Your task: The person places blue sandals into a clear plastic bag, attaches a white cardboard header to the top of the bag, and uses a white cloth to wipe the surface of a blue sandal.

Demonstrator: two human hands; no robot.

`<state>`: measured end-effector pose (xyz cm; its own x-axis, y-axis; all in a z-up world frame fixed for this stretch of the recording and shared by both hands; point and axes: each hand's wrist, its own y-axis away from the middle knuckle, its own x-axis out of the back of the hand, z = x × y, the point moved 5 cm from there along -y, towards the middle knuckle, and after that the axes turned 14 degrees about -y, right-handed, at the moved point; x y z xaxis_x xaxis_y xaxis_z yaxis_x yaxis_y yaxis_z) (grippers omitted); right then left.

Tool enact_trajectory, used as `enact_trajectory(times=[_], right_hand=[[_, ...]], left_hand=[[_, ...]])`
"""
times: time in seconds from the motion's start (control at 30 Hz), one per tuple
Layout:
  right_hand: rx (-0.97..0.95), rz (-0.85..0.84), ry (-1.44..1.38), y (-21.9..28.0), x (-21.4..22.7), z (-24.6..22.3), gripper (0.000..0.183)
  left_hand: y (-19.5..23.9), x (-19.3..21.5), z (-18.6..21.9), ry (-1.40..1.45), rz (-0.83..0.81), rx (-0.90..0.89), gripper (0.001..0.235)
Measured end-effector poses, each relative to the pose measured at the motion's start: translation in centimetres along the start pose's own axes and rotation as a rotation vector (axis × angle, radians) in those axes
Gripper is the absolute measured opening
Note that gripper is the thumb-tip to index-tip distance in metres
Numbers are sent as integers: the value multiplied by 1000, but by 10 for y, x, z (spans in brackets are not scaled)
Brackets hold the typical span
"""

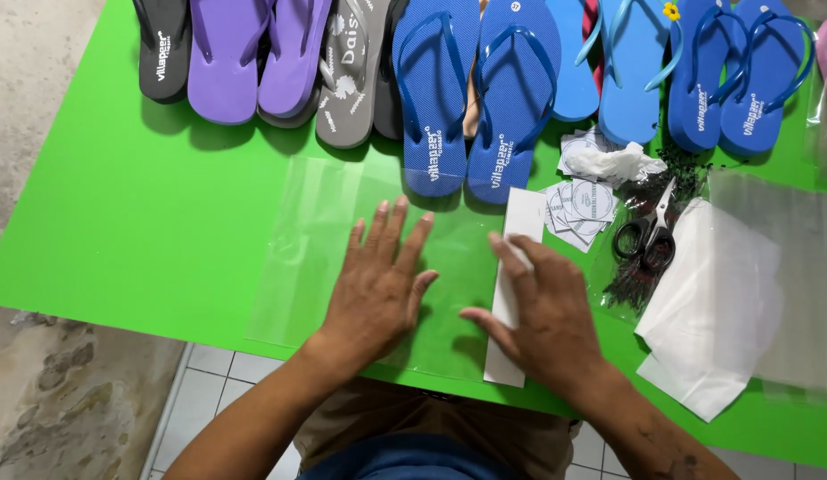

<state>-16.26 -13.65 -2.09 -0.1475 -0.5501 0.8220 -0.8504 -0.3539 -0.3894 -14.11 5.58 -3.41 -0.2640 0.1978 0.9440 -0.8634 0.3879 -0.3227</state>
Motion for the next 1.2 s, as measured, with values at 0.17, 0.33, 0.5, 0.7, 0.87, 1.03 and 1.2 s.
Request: enact_trajectory(times=[0.17, 0.33, 0.5, 0.7, 0.87, 1.03, 1.2], right_hand=[[22, -229, 73, 15, -28, -10, 81], [-48, -339, 67, 21, -35, -4, 78], [52, -333, 207, 27, -42, 5, 87], [45, -329, 177, 28, -43, 6, 87], [-46, -390, 39, 0, -22, 3, 78], [-148, -143, -123, -61, 0, 47, 53], [-612, 90, -351, -104, 20, 99, 56]], left_hand=[[0, -23, -10, -77, -156, -51, 72], [4, -36, -59, -145, -259, -23, 82], [-3, -30, -113, -220, -572, 112, 78], [-4, -20, -156, -245, -234, 315, 83], [-36, -6, -136, -267, 170, 232, 71], [-94, -15, -103, -224, 247, 191, 40], [-138, -16, -78, -170, -179, 381, 70]])
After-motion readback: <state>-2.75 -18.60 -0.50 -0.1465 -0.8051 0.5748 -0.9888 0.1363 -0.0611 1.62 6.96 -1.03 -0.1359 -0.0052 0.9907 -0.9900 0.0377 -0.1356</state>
